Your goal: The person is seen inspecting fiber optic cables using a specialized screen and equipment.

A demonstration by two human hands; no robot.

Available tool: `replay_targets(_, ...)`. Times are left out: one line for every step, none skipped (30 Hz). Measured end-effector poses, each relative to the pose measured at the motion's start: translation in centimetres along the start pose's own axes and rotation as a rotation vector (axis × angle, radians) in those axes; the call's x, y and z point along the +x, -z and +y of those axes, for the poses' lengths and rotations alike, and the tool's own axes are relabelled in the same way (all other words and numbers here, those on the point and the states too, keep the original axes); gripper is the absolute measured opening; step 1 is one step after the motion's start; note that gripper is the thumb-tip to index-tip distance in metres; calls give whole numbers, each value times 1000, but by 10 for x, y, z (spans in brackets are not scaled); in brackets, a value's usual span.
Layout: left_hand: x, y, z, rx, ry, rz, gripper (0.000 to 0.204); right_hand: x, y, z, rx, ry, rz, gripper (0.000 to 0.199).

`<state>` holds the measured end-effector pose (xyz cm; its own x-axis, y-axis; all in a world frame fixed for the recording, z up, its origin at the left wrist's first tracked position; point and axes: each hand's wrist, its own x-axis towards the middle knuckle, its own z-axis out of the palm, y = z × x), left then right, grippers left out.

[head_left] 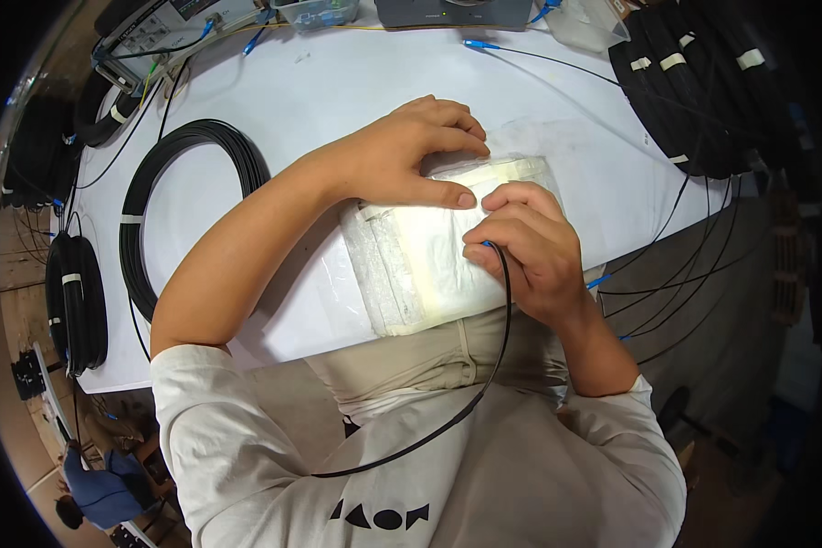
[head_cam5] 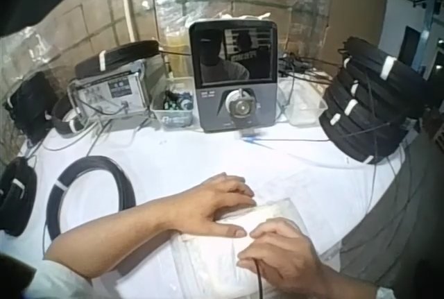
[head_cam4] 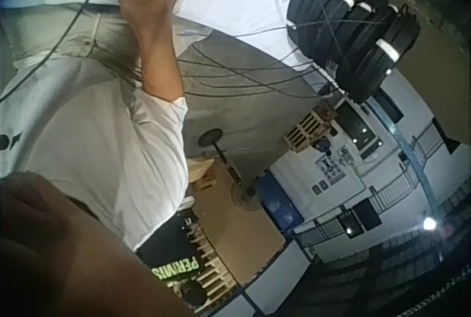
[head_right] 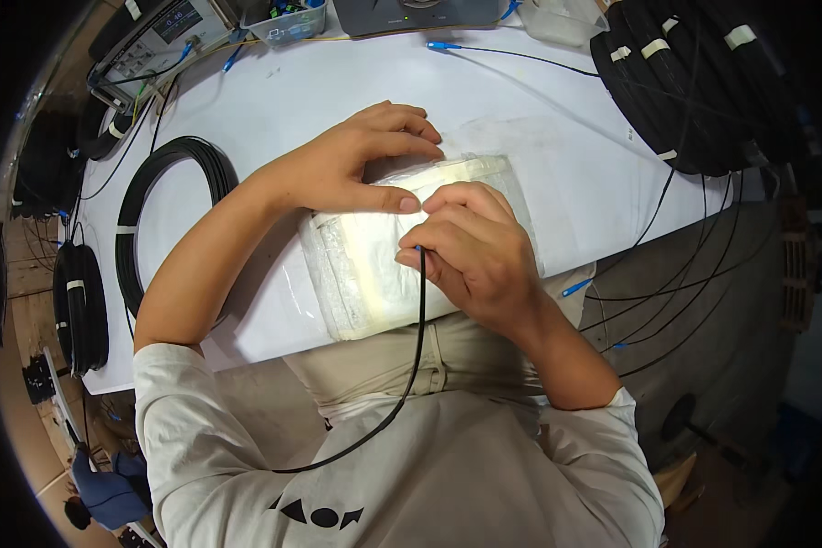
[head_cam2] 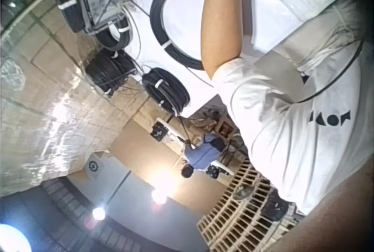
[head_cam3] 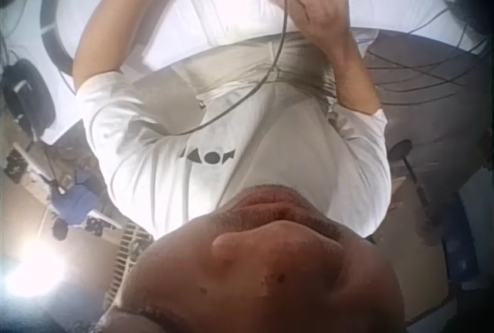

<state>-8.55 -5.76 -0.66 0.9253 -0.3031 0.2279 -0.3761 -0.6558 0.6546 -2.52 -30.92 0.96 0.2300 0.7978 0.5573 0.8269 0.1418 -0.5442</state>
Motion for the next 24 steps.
replay_targets(0, 0, -1, -2, 2, -2, 59, 1, 0, 0, 1, 1, -1, 15)
replay_targets(0, 0, 1, -5, 6, -5, 59, 0, 0, 0, 35, -11, 10, 15)
replay_targets(0, 0, 1, -7, 10, -4, 59, 0, 1, 0, 69, -22, 22, 14)
replay_targets(1, 0, 2, -16, 24, -2, 59, 0, 2, 0, 72, -23, 19, 14)
replay_targets(2, 0, 3, -25, 37, 0, 59, 1, 3, 0, 73, -22, 3, 13)
replay_targets(1, 0, 3, -26, 38, 0, 59, 1, 4, 0, 74, -20, -12, 13)
replay_targets(1, 0, 4, -24, 43, 3, 58, 1, 5, 1, 74, -20, -13, 13)
replay_targets(2, 1, 3, -21, 43, 7, 58, 1, 5, 4, 91, -2, -44, 14)
replay_targets(2, 3, 1, -21, 21, 1, 58, 2, 5, 6, 106, 17, -75, 14)
replay_targets(1, 3, -1, -20, 14, 4, 58, 1, 5, 7, 98, 19, -74, 14)
replay_targets(1, 3, -2, -25, 8, 8, 58, 1, 4, 8, 118, 13, -71, 15)
replay_targets(0, 3, -2, -29, 3, 12, 58, 1, 3, 9, 138, 8, -67, 15)
replay_targets(1, 4, -3, -17, 16, 3, 59, 1, 0, 11, 163, -3, -50, 15)
replay_targets(1, 4, -2, -7, 15, 10, 59, 2, 1, 9, 161, 8, -50, 15)
replay_targets(2, 4, -2, -19, 3, 16, 59, 3, 2, 7, 131, 22, -60, 15)
replay_targets(2, 5, -1, -29, -10, 21, 60, 5, 4, 6, 102, 36, -69, 15)
replay_targets(4, 5, -2, -35, -19, 20, 60, 5, 5, 8, 107, 45, -82, 15)
replay_targets(3, 5, -2, -20, -26, 23, 60, 4, 4, 8, 100, 58, -75, 15)
replay_targets(1, 4, -1, -32, -30, 25, 60, 2, 2, 7, 125, 45, -56, 15)
replay_targets(1, 4, 0, -42, -37, 26, 60, 1, 1, 6, 147, 33, -35, 15)
replay_targets(1, 4, 0, -43, -43, 20, 60, 0, 0, 5, 127, 14, -30, 15)
replay_targets(0, 3, 1, -41, -43, 22, 61, 0, 1, 3, 118, 26, -18, 15)
replay_targets(0, 4, 2, -42, -38, 19, 61, 2, 1, 2, 101, 50, -41, 15)
replay_targets(-1, 4, 2, -46, -32, 16, 62, 2, 2, 2, 84, 72, -66, 15)
